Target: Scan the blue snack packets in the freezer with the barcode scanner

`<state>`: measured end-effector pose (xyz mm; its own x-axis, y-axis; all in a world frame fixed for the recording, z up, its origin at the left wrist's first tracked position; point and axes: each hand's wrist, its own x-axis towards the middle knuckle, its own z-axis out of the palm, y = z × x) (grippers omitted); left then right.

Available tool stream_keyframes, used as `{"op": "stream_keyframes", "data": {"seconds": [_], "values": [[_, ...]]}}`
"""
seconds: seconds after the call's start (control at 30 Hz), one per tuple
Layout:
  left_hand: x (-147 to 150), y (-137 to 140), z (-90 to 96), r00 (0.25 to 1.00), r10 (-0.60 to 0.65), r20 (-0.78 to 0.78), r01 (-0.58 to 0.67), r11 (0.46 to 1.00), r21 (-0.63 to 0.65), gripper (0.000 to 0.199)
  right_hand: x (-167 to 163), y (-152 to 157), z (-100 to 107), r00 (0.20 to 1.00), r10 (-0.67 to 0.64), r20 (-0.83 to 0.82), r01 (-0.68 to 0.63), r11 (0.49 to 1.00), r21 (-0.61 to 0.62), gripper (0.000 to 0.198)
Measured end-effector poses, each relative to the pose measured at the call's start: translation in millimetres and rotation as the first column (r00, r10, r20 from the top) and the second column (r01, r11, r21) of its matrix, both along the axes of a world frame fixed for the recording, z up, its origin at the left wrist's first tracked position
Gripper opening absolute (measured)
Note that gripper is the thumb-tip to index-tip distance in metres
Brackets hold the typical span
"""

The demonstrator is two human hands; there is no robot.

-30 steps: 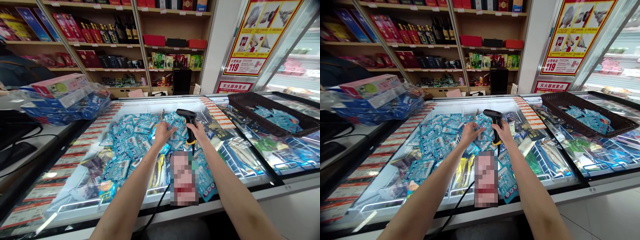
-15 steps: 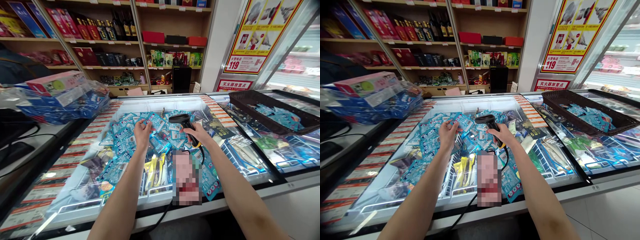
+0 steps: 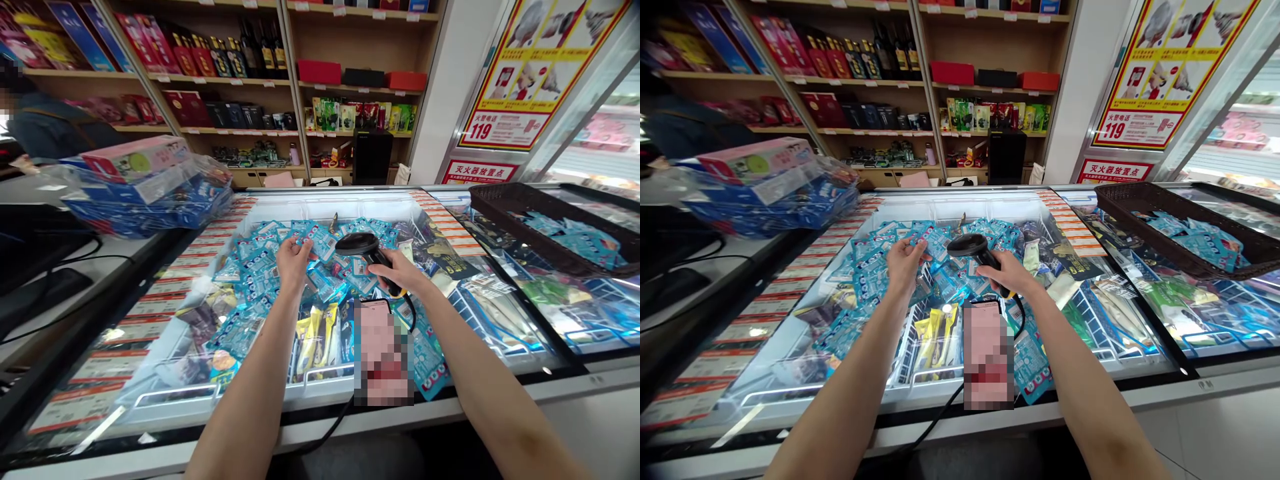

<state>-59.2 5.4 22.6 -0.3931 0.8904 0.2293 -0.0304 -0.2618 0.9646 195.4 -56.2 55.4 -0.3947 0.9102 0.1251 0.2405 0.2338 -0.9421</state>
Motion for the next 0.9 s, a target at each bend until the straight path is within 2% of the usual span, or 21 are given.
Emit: {"op": "stream_keyframes", "data": {"seconds": [0.2, 0.33, 0.47, 0.6, 0.7, 0.77, 0.9], "values": [[0.4, 0.7, -0.2, 1.0, -0.02, -0.007, 0.02, 1.0, 0.018, 0.037, 0.8, 5.8, -4.5, 0.996, 0.023, 0.087, -0.026, 0.999, 0.029, 0.025], [0.6, 0.4, 0.1, 1.0, -0.019, -0.023, 0.019, 1.0, 0.016, 0.037, 0.4, 7.6, -7.1, 0.996, 0.02, 0.088, -0.023, 0.999, 0.035, 0.026], [-1.7, 1.5, -0.7, 0.997, -0.001, -0.077, 0.003, 1.0, 0.025, 0.037, -0.2, 8.8, -9.9, 1.0, 0.01, 0.027, -0.011, 1.0, 0.029, 0.029], [-12.3, 3.5, -0.2, 0.975, 0.077, -0.209, -0.072, 0.997, 0.033, 0.033, 4.3, 9.2, -9.3, 0.992, -0.036, -0.121, 0.033, 0.999, -0.022, 0.031], [-24.8, 2.4, 3.4, 0.912, 0.208, -0.354, -0.205, 0.978, 0.048, 0.032, 10.2, 9.9, -8.5, 0.97, -0.107, -0.217, 0.093, 0.993, -0.074, 0.029], [-34.0, 0.5, 6.5, 0.818, 0.32, -0.478, -0.317, 0.944, 0.089, 0.032, 13.7, 11.2, -9.3, 0.949, -0.169, -0.265, 0.148, 0.984, -0.096, 0.03], [-50.1, -2.9, 8.3, 0.661, 0.361, -0.658, -0.379, 0.917, 0.123, 0.038, 17.6, 13.9, -11.3, 0.924, -0.252, -0.289, 0.218, 0.965, -0.146, 0.031]]}}
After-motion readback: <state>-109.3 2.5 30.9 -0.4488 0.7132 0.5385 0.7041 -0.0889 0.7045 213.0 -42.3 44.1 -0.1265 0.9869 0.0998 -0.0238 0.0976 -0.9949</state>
